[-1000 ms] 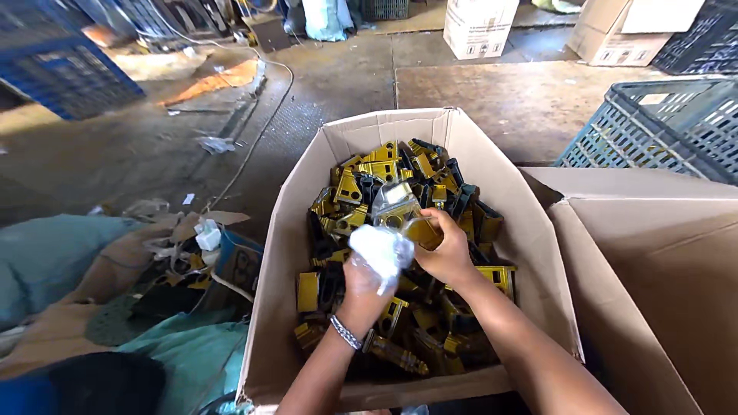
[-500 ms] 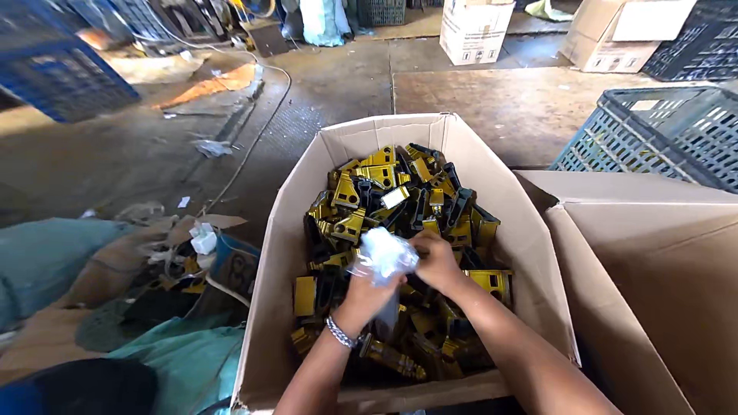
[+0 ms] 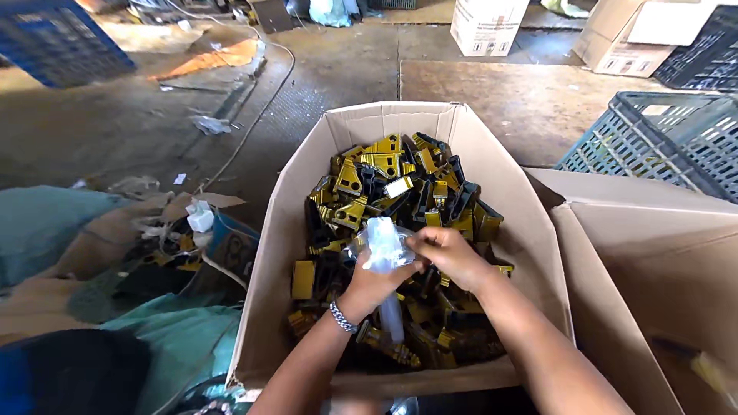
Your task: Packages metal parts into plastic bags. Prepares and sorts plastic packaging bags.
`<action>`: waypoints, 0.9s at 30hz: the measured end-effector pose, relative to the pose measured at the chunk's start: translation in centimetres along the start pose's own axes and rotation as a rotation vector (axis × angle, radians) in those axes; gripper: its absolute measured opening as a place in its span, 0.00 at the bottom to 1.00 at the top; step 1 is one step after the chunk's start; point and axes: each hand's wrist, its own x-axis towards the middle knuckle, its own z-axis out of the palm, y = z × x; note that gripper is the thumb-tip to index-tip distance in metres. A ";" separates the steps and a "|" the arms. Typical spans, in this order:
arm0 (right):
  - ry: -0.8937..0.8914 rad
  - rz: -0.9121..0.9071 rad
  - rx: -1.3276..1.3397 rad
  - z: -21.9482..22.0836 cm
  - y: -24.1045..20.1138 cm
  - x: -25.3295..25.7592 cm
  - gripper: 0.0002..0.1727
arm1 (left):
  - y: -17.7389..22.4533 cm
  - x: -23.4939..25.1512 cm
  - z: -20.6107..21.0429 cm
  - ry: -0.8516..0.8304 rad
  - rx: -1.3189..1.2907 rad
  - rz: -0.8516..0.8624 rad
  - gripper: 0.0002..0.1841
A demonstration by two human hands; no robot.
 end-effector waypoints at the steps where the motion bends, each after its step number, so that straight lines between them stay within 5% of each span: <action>1: 0.000 0.042 -0.005 0.3 0.1 -0.1 0.16 | 1.2 -0.1 0.0 -0.033 -0.091 -0.153 0.18; 3: -0.003 0.083 0.001 0.7 -0.1 -0.5 0.20 | 2.2 0.5 -0.9 -0.082 -0.101 -0.294 0.03; 6: -0.102 0.045 0.053 0.0 -0.7 -1.0 0.12 | 0.9 1.9 -4.5 0.169 0.410 -0.033 0.14; 9: 0.004 0.034 0.092 0.6 -0.5 -0.8 0.09 | -0.3 1.7 -7.3 0.353 0.342 0.148 0.17; 13: -0.115 -0.222 -0.247 2.5 -1.0 -0.1 0.20 | 1.8 -0.4 -3.0 -0.093 -0.160 -0.087 0.16; 15: -0.144 -0.253 -0.276 2.0 -1.3 0.4 0.22 | 1.9 -0.2 -3.7 -0.069 -0.123 -0.050 0.20; 19: 0.061 -0.039 -0.064 0.2 0.0 2.3 0.17 | 0.6 1.5 -6.0 0.287 0.257 0.216 0.20; 20: -0.033 0.080 -0.112 0.4 1.0 2.4 0.15 | 0.5 1.3 -6.0 0.315 0.346 0.257 0.19; 22: -0.276 0.307 -0.310 2.0 3.8 2.7 0.37 | 0.2 1.6 -6.3 0.375 0.474 0.349 0.16; 24: -0.350 0.403 -0.574 4.6 7.3 2.9 0.47 | -0.6 2.6 -6.9 0.463 0.467 0.447 0.16; 27: -0.412 0.413 -0.772 7.2 8.8 3.1 0.39 | -0.5 2.4 -6.6 0.482 0.425 0.440 0.23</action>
